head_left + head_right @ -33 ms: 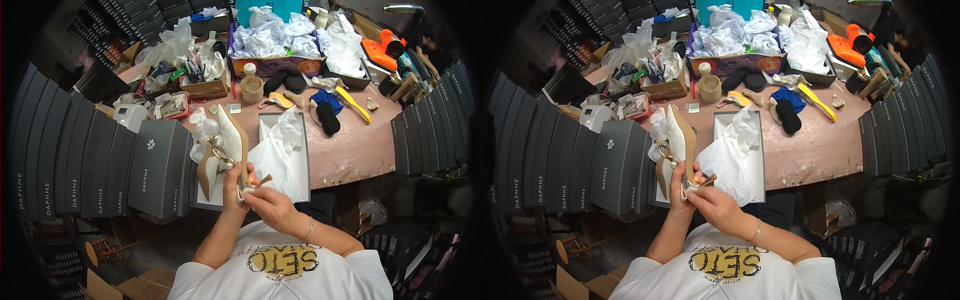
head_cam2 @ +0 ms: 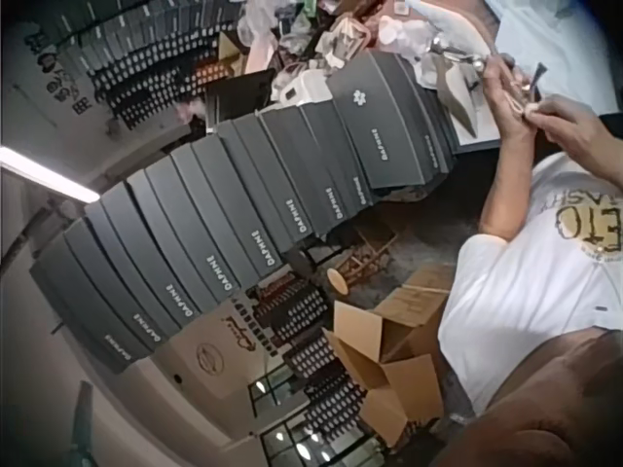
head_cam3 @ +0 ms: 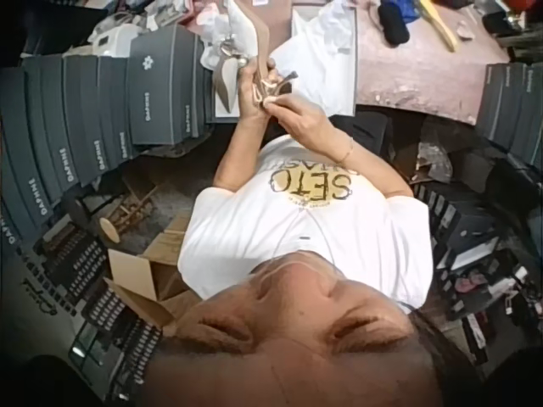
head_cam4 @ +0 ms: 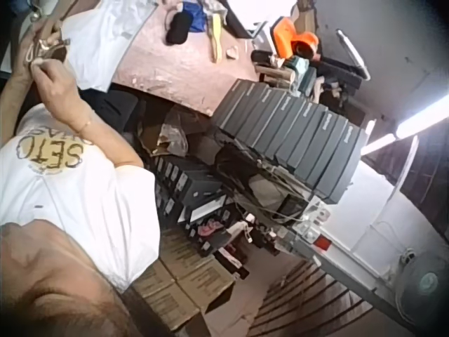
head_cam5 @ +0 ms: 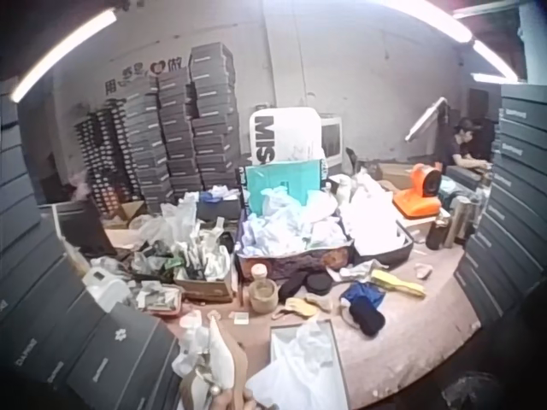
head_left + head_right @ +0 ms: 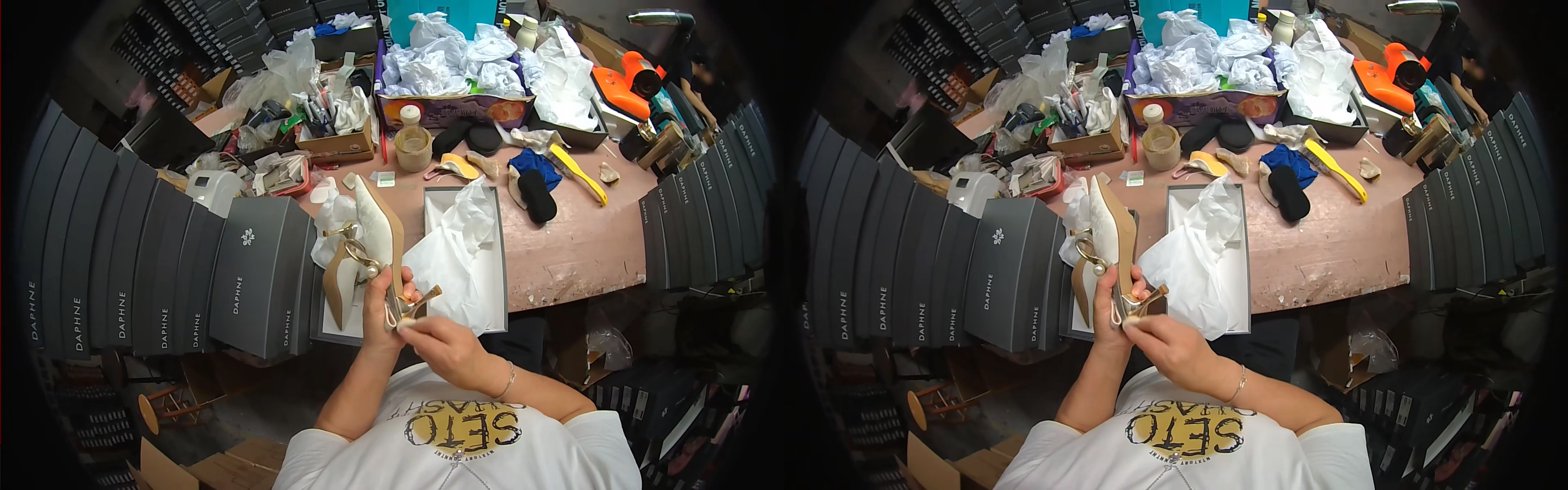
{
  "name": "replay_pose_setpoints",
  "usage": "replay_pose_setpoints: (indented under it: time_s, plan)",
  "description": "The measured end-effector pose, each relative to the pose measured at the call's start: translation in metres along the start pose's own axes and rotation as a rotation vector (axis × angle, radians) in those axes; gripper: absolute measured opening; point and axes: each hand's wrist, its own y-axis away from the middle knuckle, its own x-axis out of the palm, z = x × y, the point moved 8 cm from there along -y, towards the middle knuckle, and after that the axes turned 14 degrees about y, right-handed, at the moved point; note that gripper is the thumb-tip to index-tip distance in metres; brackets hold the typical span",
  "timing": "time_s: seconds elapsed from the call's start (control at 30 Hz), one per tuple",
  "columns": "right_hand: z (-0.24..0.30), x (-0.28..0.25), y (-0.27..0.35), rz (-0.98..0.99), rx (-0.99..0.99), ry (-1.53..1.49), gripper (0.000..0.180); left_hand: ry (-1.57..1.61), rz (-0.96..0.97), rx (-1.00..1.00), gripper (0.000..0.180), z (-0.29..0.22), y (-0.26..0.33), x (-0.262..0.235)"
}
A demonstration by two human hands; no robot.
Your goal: Packing and inspecting high-heeled shoes into boxes for storage or shipping.
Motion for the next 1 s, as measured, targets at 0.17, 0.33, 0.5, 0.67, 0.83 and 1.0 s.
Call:
replay_pose_setpoints:
  time_s: [0.17, 0.33, 0.5, 0.67, 0.83, 1.0]
  plan:
    - [-0.021, -0.018, 0.004, 0.088, 0.156, -0.041, 0.036, 0.084, -0.043, 0.042, 0.02, -0.007, -0.003, -0.011]
    - [-0.078, -0.044, -0.032, 0.042, 0.313, -0.045, 0.021, 0.108, -0.04, 0.039, 0.018, -0.013, -0.011, -0.012]
    - [-0.132, -0.065, -0.125, -0.116, 0.146, 0.202, 0.015, 0.127, -0.034, 0.046, 0.018, -0.019, -0.022, -0.015]
    - [-0.209, -0.044, -0.216, -0.238, 0.046, 0.385, 0.013, 0.12, -0.031, 0.076, 0.021, -0.024, -0.037, -0.005]
    - [-0.263, -0.004, -0.248, -0.162, 0.057, 0.532, 0.017, 0.135, -0.05, 0.07, 0.023, -0.027, -0.046, -0.011]
    - [-0.258, 0.004, -0.238, -0.255, 0.053, 0.527, 0.03, 0.152, -0.065, 0.056, 0.026, -0.027, -0.051, -0.026]
